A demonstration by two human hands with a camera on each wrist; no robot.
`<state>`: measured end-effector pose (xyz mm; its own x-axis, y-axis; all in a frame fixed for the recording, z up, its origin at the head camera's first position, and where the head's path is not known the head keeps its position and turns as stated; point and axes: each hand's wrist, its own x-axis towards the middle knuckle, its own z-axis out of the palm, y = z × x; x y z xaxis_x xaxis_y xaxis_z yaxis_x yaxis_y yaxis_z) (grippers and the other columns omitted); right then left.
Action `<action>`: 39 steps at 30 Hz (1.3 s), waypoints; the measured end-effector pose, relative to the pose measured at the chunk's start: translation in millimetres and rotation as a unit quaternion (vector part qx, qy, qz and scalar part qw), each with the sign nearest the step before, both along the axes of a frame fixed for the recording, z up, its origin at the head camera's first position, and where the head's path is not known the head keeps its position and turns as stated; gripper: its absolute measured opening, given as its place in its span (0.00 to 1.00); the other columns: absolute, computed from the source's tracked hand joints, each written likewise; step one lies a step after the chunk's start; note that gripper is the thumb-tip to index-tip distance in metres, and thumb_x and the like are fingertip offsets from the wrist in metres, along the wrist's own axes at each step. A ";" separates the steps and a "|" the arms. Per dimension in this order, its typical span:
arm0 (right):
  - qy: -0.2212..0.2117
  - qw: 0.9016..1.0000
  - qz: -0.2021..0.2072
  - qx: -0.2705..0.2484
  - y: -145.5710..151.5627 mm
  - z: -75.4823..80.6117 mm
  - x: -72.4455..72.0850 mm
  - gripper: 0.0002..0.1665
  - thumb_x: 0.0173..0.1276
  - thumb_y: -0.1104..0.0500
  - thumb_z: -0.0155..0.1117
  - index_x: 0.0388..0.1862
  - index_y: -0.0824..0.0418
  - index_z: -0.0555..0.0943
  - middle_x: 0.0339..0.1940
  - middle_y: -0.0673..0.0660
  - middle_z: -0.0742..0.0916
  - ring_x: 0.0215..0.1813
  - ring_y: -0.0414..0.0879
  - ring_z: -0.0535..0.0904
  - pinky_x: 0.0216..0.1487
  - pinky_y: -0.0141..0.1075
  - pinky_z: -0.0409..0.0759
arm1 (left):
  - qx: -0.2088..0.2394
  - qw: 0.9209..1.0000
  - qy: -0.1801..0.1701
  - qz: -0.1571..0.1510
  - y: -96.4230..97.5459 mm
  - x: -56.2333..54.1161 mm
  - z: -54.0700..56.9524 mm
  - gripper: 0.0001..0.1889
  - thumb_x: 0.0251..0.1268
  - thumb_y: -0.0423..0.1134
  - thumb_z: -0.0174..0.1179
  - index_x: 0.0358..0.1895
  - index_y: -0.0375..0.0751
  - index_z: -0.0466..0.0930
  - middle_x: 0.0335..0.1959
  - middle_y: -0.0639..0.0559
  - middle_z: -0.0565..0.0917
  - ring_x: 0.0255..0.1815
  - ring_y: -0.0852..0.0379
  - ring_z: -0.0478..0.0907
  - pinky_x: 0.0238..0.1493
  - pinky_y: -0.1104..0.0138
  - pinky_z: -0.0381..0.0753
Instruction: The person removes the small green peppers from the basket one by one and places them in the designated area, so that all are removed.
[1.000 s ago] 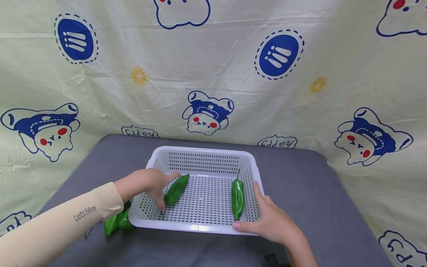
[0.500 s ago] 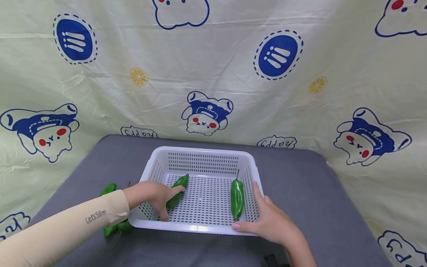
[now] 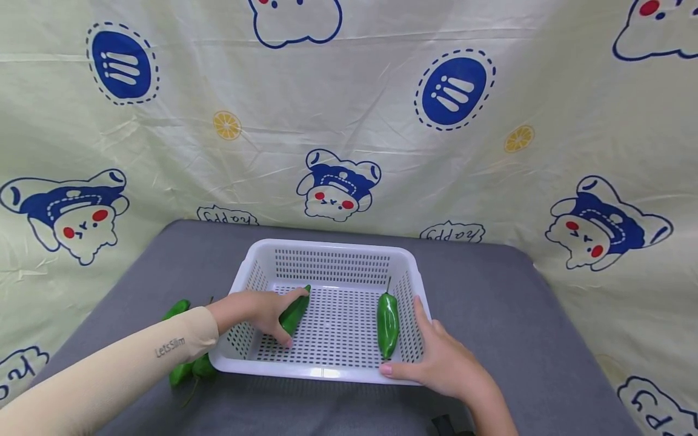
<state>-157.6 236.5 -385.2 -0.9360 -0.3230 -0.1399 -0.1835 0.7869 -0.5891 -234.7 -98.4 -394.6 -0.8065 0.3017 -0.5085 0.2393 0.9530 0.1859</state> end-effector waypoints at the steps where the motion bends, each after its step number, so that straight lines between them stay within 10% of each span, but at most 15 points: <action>1: 0.001 1.000 0.001 -0.002 0.1 -0.1 -0.2 0.79 0.52 0.37 0.77 0.81 0.57 0.30 0.71 0.78 0.63 0.56 0.54 0.79 0.51 0.56 0.80 | 0.005 1.000 0.000 0.000 -0.2 -1.4 -1.7 0.59 0.47 0.64 0.74 0.78 0.63 0.42 0.44 0.51 0.81 0.40 0.56 0.77 0.50 0.58 0.77; 14: 0.003 1.000 0.007 -0.016 1.1 0.2 -1.5 0.79 0.52 0.37 0.77 0.81 0.57 0.30 0.72 0.79 0.62 0.57 0.55 0.78 0.54 0.56 0.79 | 0.088 0.995 -0.025 0.030 0.5 -10.3 -13.6 0.59 0.49 0.71 0.67 0.80 0.61 0.41 0.71 0.44 0.70 0.65 0.50 0.72 0.69 0.50 0.68; 39: -0.006 1.000 0.005 -0.018 1.6 -1.3 -0.5 0.79 0.52 0.38 0.78 0.81 0.56 0.29 0.72 0.78 0.61 0.57 0.57 0.77 0.52 0.58 0.79 | 0.058 0.998 -0.005 -0.017 -1.0 -8.8 -14.0 0.59 0.38 0.63 0.78 0.75 0.66 0.48 0.49 0.50 0.79 0.46 0.55 0.75 0.56 0.57 0.75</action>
<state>-158.1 238.1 -386.5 -0.9308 -0.3382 -0.1386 -0.1848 0.7627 -0.6198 -243.5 -99.4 -408.7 -0.7895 0.3857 -0.4774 0.2683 0.9165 0.2967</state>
